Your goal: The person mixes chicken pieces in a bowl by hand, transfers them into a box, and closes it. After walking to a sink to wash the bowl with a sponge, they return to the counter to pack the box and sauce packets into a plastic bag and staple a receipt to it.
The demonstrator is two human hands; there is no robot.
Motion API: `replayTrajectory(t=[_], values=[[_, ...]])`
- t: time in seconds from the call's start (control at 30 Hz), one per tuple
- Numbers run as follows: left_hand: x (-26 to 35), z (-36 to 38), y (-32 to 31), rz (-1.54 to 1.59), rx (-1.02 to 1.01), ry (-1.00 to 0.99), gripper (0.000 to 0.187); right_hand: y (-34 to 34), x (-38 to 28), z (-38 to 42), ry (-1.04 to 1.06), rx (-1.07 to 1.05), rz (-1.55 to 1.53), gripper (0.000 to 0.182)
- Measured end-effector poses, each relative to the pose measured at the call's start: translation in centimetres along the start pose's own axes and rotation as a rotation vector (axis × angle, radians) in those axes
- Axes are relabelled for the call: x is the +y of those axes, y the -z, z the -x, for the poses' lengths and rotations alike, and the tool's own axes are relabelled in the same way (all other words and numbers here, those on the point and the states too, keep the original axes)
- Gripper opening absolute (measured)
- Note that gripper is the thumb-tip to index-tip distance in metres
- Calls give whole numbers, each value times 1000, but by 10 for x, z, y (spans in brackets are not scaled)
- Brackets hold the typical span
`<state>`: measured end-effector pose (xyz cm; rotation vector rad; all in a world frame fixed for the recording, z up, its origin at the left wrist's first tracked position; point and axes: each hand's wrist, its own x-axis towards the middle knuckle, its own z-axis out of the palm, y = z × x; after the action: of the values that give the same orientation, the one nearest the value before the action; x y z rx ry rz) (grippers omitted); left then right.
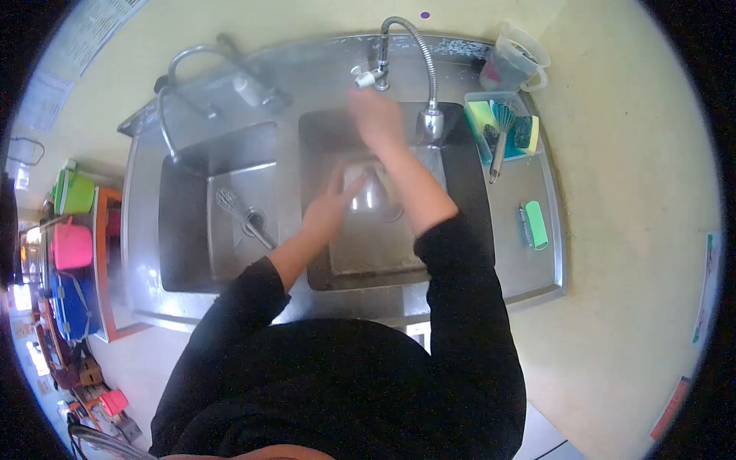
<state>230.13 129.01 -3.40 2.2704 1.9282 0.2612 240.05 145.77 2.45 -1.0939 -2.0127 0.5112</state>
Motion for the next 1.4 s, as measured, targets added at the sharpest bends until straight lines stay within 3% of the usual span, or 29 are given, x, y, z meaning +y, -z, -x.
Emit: replayTrajectory(t=[0.13, 0.2, 0.3, 0.37, 0.4, 0.43, 0.5, 0.53, 0.57, 0.63, 0.73, 0.83, 1.0, 1.07, 1.2, 1.3, 1.4], values=[[-26, 10, 5, 63, 285, 45, 76, 65, -51, 82, -177, -30, -271, 19], [-29, 18, 34, 73, 318, 121, 73, 78, -48, 119, -72, -56, -371, 15], [-43, 25, 57, 328, 369, 214, 70, 58, 13, 184, -436, -485, -1003, 26], [-67, 27, 41, 666, 476, 233, 71, 37, 15, 246, -219, -682, 223, 33], [-84, 26, 25, 679, 540, 146, 70, 36, 13, 251, -128, -679, 539, 37], [-70, 33, 54, 877, 442, 307, 68, 36, 8, 254, -45, -670, 857, 41], [-43, 54, 105, 1261, 213, 639, 65, 51, 9, 242, 6, -605, 880, 50], [-48, 64, 103, 1290, 207, 580, 60, 64, 23, 223, -335, -785, 343, 44], [-57, 76, 101, 1318, 202, 516, 56, 107, -40, 183, -424, -959, 168, 44], [-59, 96, 109, 1440, 194, 520, 46, 140, -64, 169, -287, -827, -227, 41], [-46, 131, 148, 1635, 236, 655, 37, 130, -38, 148, -211, -1125, -1123, 39], [-50, 170, 158, 1663, 337, 660, 35, 51, -12, 177, -417, -761, -213, 44], [-83, 241, 161, 1667, 419, 664, 36, 22, -126, 211, -602, -241, -597, 75], [-97, 272, 151, 1525, 445, 581, 37, 16, -206, 223, -563, -429, -802, 76], [-105, 351, 189, 1349, 441, 674, 39, -52, -306, 240, -727, -688, -828, 64], [-146, 426, 182, 1289, 516, 718, 47, -107, -349, 267, -706, -607, -708, 46], [-192, 500, 149, 924, 655, 725, 51, -125, -442, 305, -608, -677, -707, 46]])
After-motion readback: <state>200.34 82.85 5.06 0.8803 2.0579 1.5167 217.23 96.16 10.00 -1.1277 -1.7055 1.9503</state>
